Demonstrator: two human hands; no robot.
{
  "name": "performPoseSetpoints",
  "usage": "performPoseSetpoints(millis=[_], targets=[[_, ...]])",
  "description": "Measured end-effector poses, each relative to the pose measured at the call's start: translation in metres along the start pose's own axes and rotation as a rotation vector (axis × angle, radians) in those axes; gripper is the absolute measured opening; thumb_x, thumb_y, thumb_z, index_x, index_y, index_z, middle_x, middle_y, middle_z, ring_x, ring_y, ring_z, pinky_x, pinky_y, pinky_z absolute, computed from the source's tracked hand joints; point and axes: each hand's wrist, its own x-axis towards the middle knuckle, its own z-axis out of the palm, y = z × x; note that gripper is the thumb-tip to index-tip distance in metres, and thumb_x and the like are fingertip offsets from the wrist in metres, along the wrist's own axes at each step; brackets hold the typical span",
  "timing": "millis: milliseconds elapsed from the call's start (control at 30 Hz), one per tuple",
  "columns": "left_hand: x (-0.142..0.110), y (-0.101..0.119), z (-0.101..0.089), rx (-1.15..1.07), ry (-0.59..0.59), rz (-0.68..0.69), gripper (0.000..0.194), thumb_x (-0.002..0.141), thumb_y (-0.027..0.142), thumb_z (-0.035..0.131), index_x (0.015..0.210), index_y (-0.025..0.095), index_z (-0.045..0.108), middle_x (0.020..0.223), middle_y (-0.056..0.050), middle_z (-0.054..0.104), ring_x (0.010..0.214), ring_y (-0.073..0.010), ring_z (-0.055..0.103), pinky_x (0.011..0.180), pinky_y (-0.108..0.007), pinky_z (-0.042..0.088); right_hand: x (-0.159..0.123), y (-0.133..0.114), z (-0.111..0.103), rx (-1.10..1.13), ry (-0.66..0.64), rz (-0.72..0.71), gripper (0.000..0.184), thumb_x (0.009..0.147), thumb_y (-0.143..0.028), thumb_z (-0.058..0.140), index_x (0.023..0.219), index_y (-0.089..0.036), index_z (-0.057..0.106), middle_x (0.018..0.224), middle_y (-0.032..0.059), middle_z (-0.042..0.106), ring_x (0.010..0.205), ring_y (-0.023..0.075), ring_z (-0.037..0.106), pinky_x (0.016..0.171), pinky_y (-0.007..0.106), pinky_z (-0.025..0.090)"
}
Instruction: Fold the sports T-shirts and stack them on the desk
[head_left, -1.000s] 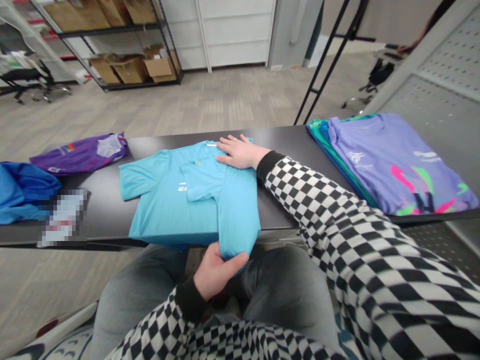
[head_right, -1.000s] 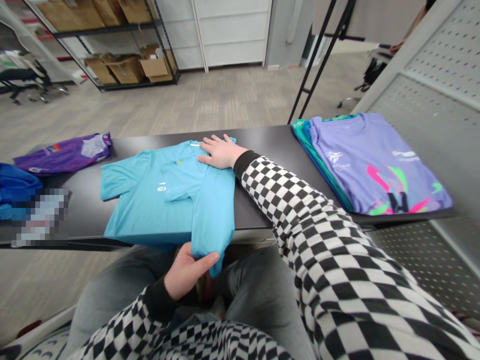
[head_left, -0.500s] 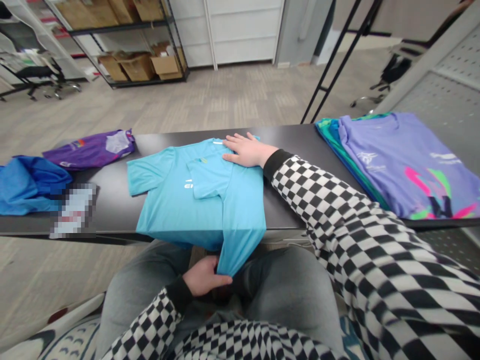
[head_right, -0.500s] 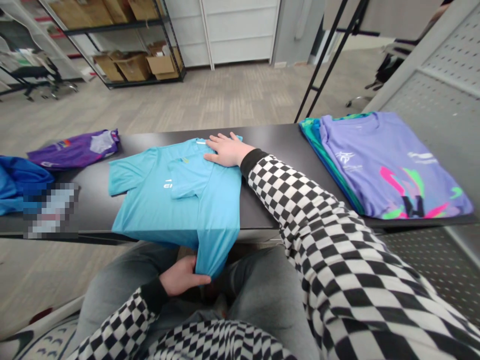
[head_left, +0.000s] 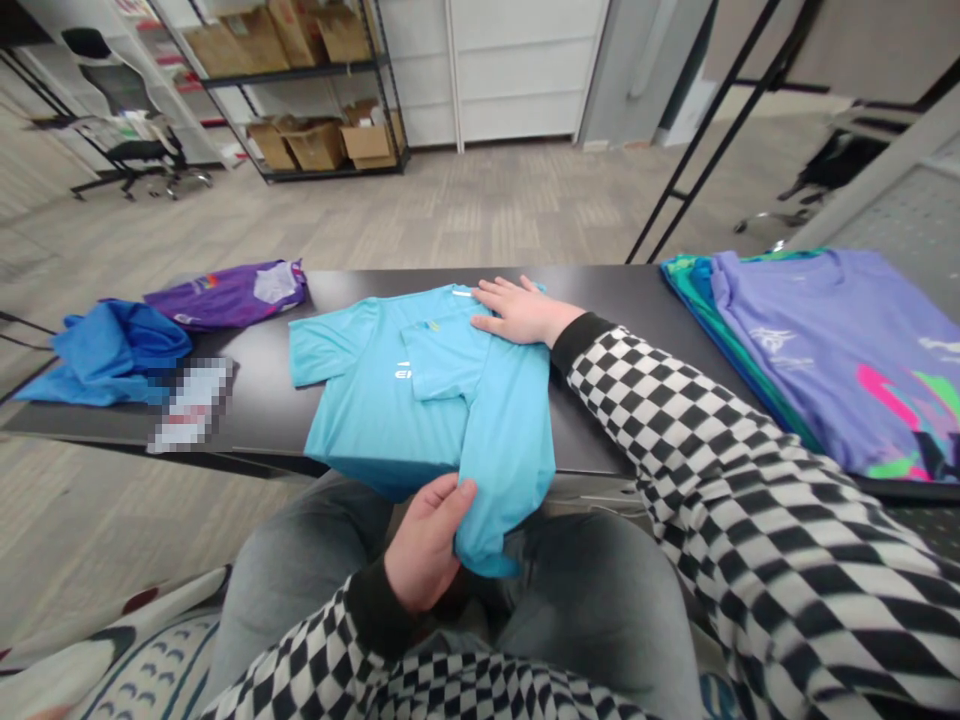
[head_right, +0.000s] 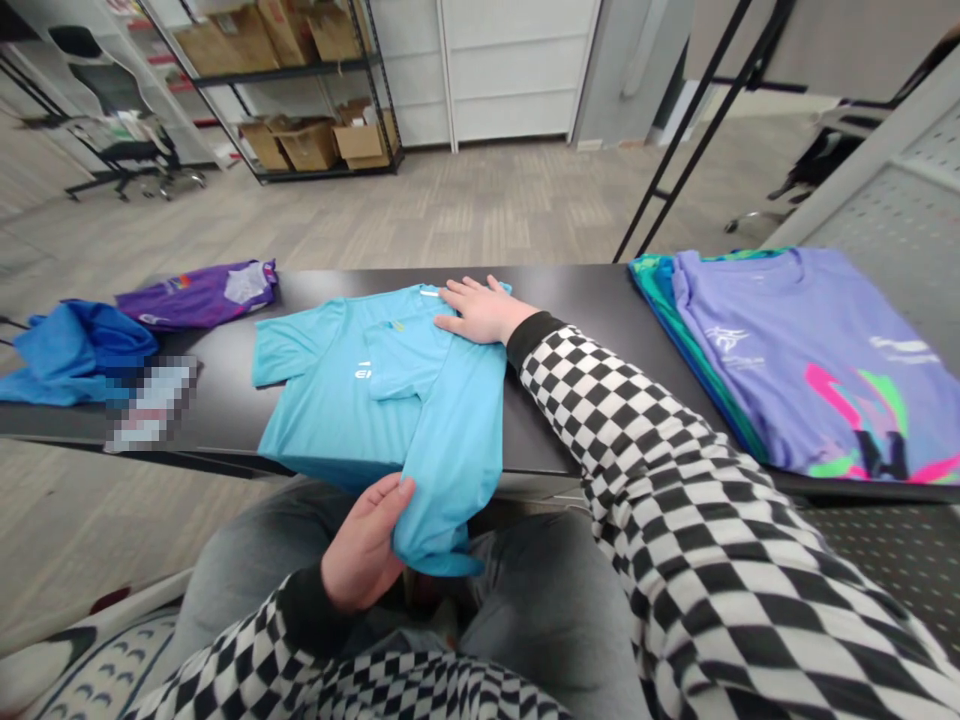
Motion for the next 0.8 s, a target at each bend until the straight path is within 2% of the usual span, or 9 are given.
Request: performPoseSetpoints(millis=[100,167,233,333,400,500,633,700,800], targets=[[-0.010,0.013,-0.006,0.322,0.067,0.218,0.057,0.099,0.068,0.078,0.071,0.019,0.071,0.069,-0.002,0.067,0.068,-0.0177,0.063,0.068,-0.031,0.053,0.000,0.000,-0.001,0.011,-0.012,0.009,0.082,0.113,-0.073,0.041,0.179,-0.024,0.042,0.187,0.0149,0.034,0.173,0.0484,0.028,0.139,0.074,0.011],[-0.014,0.018,-0.007,0.435,0.065,0.327,0.052,0.103,0.062,0.076,0.074,0.019,0.073,0.076,-0.004,0.072,0.075,-0.0182,0.066,0.073,-0.030,0.055,-0.001,-0.002,-0.002,0.020,-0.013,0.011,0.082,0.113,-0.073,0.041,0.179,-0.024,0.042,0.188,0.0148,0.034,0.173,0.0484,0.028,0.139,0.074,0.010],[-0.015,0.017,-0.005,0.366,0.064,0.310,0.044,0.100,0.062,0.080,0.092,0.019,0.079,0.086,-0.007,0.078,0.078,-0.0197,0.071,0.074,-0.032,0.059,-0.001,-0.003,-0.004,0.023,-0.017,0.012,0.082,0.113,-0.073,0.042,0.179,-0.024,0.042,0.188,0.0144,0.034,0.173,0.0486,0.028,0.139,0.074,0.010],[-0.008,0.008,0.002,0.214,0.066,0.150,0.058,0.091,0.070,0.085,0.114,0.018,0.077,0.090,-0.009,0.081,0.065,-0.0180,0.070,0.058,-0.029,0.057,-0.002,-0.007,-0.007,0.013,-0.029,0.023,0.083,0.113,-0.072,0.042,0.179,-0.023,0.042,0.188,0.0146,0.033,0.173,0.0492,0.028,0.139,0.076,0.011],[-0.002,0.002,0.006,0.227,0.101,0.103,0.063,0.087,0.072,0.088,0.112,0.016,0.077,0.083,-0.007,0.079,0.055,-0.0127,0.062,0.049,-0.023,0.047,-0.003,-0.009,-0.008,0.005,-0.029,0.034,0.082,0.113,-0.071,0.041,0.179,-0.023,0.042,0.188,0.0145,0.033,0.173,0.0486,0.028,0.138,0.077,0.011],[0.008,-0.001,0.009,0.289,0.162,0.114,0.061,0.083,0.070,0.091,0.101,0.014,0.079,0.068,-0.001,0.070,0.048,-0.0077,0.051,0.046,-0.020,0.039,-0.004,-0.011,-0.009,-0.002,-0.029,0.045,0.081,0.113,-0.070,0.041,0.179,-0.024,0.042,0.187,0.0139,0.033,0.173,0.0472,0.028,0.139,0.076,0.012],[0.013,-0.001,0.010,0.330,0.168,0.142,0.054,0.082,0.067,0.092,0.093,0.015,0.080,0.064,0.000,0.069,0.048,-0.0096,0.052,0.047,-0.022,0.040,-0.004,-0.010,-0.008,-0.002,-0.020,0.037,0.081,0.112,-0.070,0.042,0.180,-0.025,0.041,0.187,0.0127,0.034,0.173,0.0467,0.029,0.139,0.076,0.013],[0.010,0.000,0.009,0.397,0.172,0.217,0.045,0.088,0.061,0.089,0.092,0.016,0.082,0.066,-0.002,0.071,0.052,-0.0119,0.057,0.051,-0.024,0.044,-0.003,-0.009,-0.007,0.002,-0.016,0.035,0.081,0.112,-0.070,0.042,0.180,-0.026,0.042,0.187,0.0124,0.035,0.173,0.0470,0.029,0.139,0.077,0.013],[0.003,0.003,0.002,0.536,0.173,0.366,0.030,0.100,0.049,0.081,0.094,0.019,0.084,0.076,-0.004,0.076,0.068,-0.0168,0.068,0.066,-0.028,0.054,-0.002,-0.008,-0.006,0.001,-0.027,0.039,0.083,0.112,-0.072,0.041,0.180,-0.024,0.041,0.187,0.0136,0.033,0.173,0.0469,0.028,0.139,0.077,0.013]])
